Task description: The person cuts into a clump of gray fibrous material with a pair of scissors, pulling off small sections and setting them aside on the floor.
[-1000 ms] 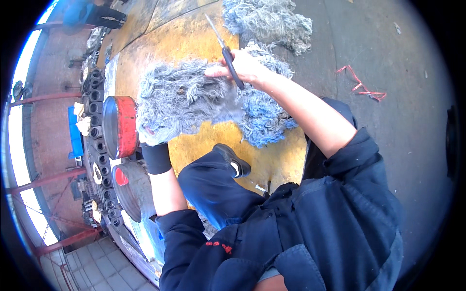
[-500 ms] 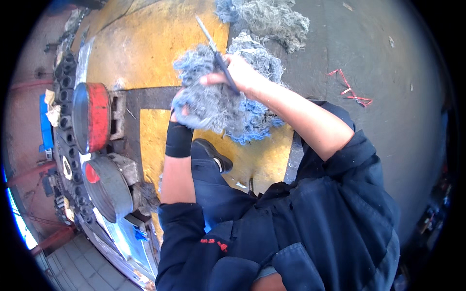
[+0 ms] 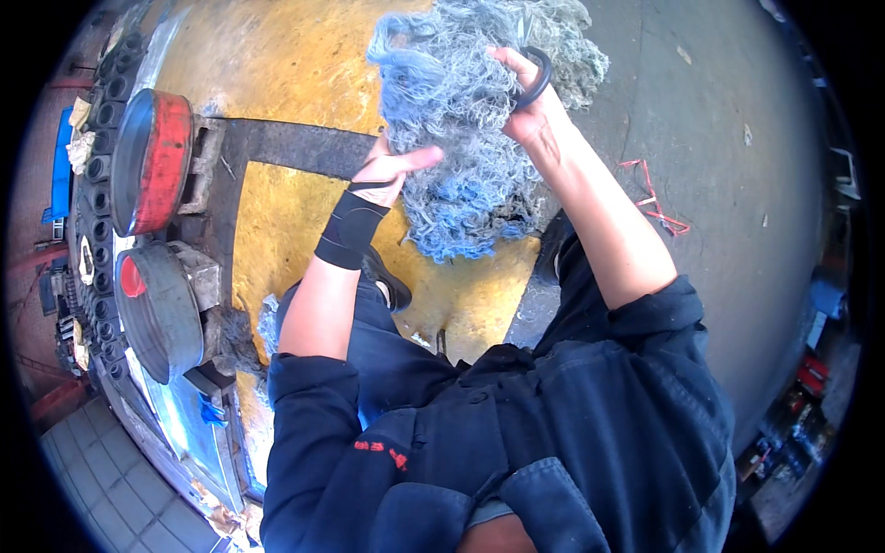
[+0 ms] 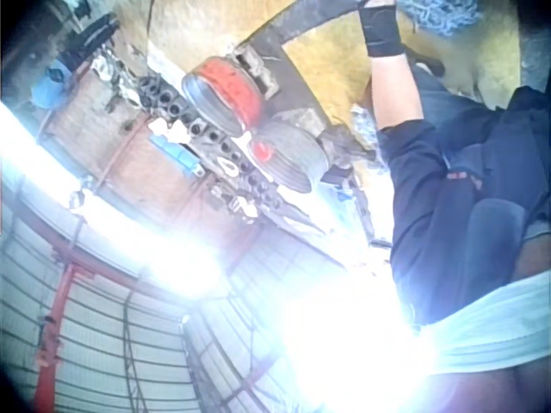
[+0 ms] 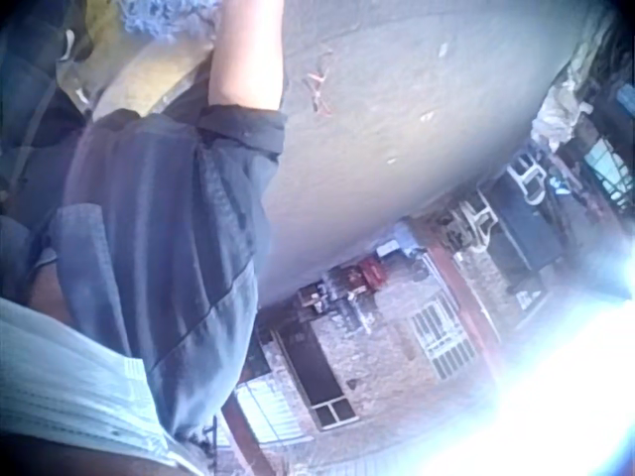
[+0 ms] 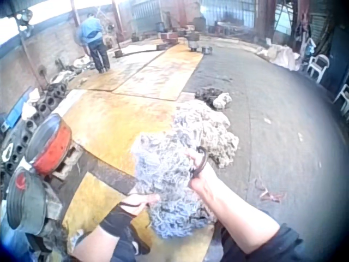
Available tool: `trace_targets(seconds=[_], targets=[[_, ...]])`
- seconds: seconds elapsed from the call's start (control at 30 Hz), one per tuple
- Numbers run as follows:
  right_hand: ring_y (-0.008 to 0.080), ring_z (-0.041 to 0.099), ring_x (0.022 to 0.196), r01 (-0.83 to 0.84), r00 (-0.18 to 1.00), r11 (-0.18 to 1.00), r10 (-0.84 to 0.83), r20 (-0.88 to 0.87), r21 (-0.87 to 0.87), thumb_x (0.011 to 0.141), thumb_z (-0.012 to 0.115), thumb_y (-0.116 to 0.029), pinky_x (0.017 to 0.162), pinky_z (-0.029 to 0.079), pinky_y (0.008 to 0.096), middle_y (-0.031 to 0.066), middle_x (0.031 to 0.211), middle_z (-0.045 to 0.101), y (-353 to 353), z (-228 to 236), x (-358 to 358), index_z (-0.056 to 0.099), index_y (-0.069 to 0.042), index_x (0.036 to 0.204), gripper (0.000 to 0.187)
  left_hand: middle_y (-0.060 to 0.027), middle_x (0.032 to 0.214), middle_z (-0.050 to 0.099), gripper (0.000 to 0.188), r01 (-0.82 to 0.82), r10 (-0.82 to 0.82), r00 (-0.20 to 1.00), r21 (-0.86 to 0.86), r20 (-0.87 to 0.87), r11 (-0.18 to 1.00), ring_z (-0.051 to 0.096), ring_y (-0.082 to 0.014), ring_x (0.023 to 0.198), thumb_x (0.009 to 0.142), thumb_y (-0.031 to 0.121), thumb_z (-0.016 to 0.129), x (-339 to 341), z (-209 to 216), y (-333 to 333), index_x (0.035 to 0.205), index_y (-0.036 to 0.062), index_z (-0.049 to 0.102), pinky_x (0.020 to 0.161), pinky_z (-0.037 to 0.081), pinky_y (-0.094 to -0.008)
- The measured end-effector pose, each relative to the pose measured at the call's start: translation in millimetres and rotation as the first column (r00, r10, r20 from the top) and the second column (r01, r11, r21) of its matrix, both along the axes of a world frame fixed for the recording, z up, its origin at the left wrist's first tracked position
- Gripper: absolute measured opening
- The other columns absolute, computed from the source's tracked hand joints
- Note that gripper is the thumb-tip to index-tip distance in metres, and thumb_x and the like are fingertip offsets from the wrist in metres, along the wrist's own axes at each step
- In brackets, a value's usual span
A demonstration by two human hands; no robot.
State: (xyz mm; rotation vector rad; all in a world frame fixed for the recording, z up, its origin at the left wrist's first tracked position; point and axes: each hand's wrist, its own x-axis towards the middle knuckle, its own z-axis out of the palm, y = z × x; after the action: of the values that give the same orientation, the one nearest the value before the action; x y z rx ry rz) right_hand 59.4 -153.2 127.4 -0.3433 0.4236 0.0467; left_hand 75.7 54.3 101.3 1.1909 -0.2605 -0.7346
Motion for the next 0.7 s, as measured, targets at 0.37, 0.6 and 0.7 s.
trace_targets(seconds=[0.37,0.6,0.7], targets=[[0.0256,0.061,0.078,0.294,0.950,0.949,-0.303,0.071,0.111,0.072,0.061,-0.010,0.077,0.051,0.0413,0.0114,0.086,0.064,-82.0,-1.6,-0.3,0.058,0.000,0.090,0.020,-0.0057,0.076,0.057,0.031,0.159,-0.170,0.985,0.314,0.007,0.936,0.054,-0.0122,0.071,0.087,0.022,0.058,4.0,-23.2,6.5,0.104,-0.0038,0.056,0.068,0.043,-0.0253],[0.0274,0.061,0.084,0.476,0.878,0.879,-0.475,0.057,-0.009,0.074,0.057,-0.014,0.080,0.050,0.0438,0.0120,0.092,0.063,-133.9,5.7,-25.7,0.058,0.000,0.094,0.024,-0.0089,0.080,0.058,0.021,0.172,-0.142,0.984,0.377,-0.105,0.910,0.054,-0.0133,0.061,0.087,0.015,0.058,6.5,-34.1,24.6,0.099,-0.0021,0.055,0.058,0.046,-0.0252],[0.0300,0.059,0.088,0.539,0.839,0.842,-0.535,0.104,-0.014,0.075,0.057,-0.011,0.084,0.048,0.0483,0.0152,0.095,0.060,-154.9,1.2,-38.4,0.054,0.003,0.100,0.029,-0.0066,0.079,0.057,0.017,0.174,-0.160,0.985,0.422,-0.067,0.890,0.053,-0.0110,0.061,0.087,0.013,0.058,8.2,-41.1,33.3,0.096,-0.0004,0.055,0.054,0.045,-0.0241]])
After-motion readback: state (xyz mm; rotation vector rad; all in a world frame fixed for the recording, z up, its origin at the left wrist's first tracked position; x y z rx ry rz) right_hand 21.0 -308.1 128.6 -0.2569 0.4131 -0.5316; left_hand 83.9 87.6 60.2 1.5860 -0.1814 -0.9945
